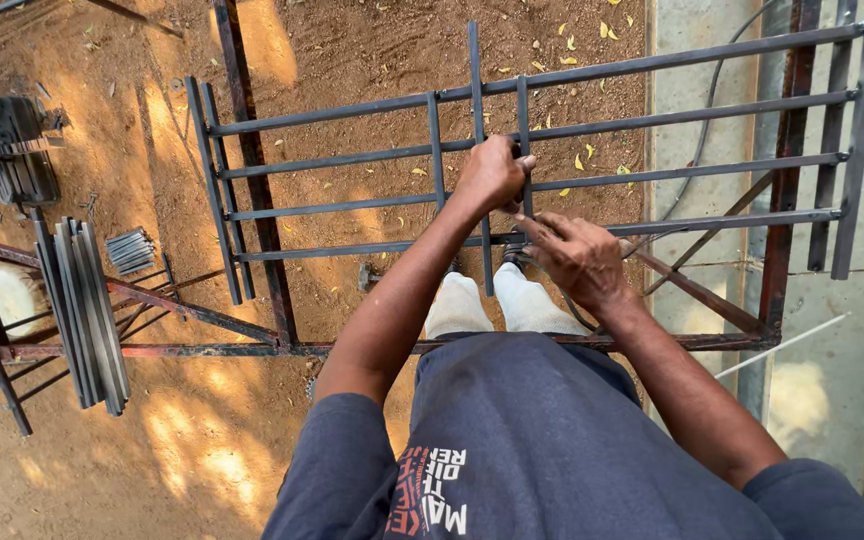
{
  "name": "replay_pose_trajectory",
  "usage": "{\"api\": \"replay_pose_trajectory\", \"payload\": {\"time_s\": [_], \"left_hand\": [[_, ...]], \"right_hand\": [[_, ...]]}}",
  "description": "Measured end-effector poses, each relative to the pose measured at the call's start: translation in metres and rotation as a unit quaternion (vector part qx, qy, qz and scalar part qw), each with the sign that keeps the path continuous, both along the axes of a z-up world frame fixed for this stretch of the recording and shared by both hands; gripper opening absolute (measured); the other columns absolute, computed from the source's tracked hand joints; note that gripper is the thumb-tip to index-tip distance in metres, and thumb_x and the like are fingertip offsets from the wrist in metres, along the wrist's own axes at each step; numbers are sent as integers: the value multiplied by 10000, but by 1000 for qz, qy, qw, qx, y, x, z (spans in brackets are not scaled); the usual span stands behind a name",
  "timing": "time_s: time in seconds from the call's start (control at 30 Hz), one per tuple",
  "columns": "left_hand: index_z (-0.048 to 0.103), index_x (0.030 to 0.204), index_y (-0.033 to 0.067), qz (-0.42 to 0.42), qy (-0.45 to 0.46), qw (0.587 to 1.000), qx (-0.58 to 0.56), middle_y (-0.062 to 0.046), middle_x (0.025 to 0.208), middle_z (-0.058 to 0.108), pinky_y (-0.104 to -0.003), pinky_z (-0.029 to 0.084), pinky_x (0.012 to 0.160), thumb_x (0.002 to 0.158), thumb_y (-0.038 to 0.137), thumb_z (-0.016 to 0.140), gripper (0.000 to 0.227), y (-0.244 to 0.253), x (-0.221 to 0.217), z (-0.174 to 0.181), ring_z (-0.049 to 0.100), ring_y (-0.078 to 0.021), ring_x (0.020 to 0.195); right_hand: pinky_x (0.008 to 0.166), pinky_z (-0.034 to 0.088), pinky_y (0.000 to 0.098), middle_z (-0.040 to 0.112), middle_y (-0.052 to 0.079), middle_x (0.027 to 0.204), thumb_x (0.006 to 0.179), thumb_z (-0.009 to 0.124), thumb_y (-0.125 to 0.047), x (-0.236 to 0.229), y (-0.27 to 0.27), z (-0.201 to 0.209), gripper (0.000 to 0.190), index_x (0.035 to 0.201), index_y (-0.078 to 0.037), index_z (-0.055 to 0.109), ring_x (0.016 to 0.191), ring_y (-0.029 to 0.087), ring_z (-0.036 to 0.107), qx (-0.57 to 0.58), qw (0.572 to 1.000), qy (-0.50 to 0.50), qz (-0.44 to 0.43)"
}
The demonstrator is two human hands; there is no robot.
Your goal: The person welds metal bars to a frame using a welding electrode holder and measures the spacing between the bars with a measuring tape.
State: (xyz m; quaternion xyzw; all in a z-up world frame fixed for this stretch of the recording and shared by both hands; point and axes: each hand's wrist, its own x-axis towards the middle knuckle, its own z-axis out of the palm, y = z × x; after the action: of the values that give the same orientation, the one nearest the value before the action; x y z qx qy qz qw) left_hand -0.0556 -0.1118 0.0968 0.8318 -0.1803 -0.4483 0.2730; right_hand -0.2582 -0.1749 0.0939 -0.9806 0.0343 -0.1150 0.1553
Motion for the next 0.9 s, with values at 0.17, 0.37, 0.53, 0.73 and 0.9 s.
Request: {"api": "replay_pose_trajectory", "payload": {"time_s": [0.17, 0.37, 0.53, 0.73, 0.9], "left_hand": [[690, 992, -7, 5, 22, 1000, -20, -120, 651, 742, -349, 631, 490, 988, 287, 614, 303, 3, -1, -15, 763, -189, 529], [715, 954, -13, -42, -37, 998, -23, -115, 608, 734, -320, 618, 533, 1005, 313, 629, 341, 4, -4, -28, 760, -174, 533], [738, 882, 0, -42, -19, 999, 5, -98, 608, 730, -321, 614, 521, 1003, 330, 613, 374, 3, -6, -38, 735, -150, 514], [728, 850, 7, -46, -17, 998, 25, -88, 610, 707, -310, 602, 486, 1000, 352, 610, 393, -1, -8, -45, 690, -126, 487], [727, 830, 4, -54, -21, 998, 31, -83, 610, 708, -318, 602, 502, 992, 351, 625, 396, -2, -6, -46, 695, -126, 506]], "right_hand": [[590, 560, 317, 759, 15, 1013, 882, 803, -238, 0, 1, -4, 342, 1219, -218, 747, 716, 154, 659, -3, 1000, -12, 22], [581, 538, 339, 760, 37, 975, 868, 783, -190, 0, 2, -2, 332, 1199, -177, 757, 699, 177, 649, -5, 998, -41, 46], [585, 539, 335, 753, 39, 962, 870, 783, -193, 0, 2, -6, 342, 1210, -179, 752, 716, 172, 657, -8, 998, -40, 46], [551, 524, 318, 760, 30, 942, 907, 768, -224, 0, 1, -12, 332, 1236, -189, 740, 693, 146, 650, -17, 998, -36, 51], [557, 523, 321, 756, 51, 949, 902, 747, -188, -1, -1, -9, 361, 1262, -167, 725, 683, 156, 634, -11, 997, -42, 58]]}}
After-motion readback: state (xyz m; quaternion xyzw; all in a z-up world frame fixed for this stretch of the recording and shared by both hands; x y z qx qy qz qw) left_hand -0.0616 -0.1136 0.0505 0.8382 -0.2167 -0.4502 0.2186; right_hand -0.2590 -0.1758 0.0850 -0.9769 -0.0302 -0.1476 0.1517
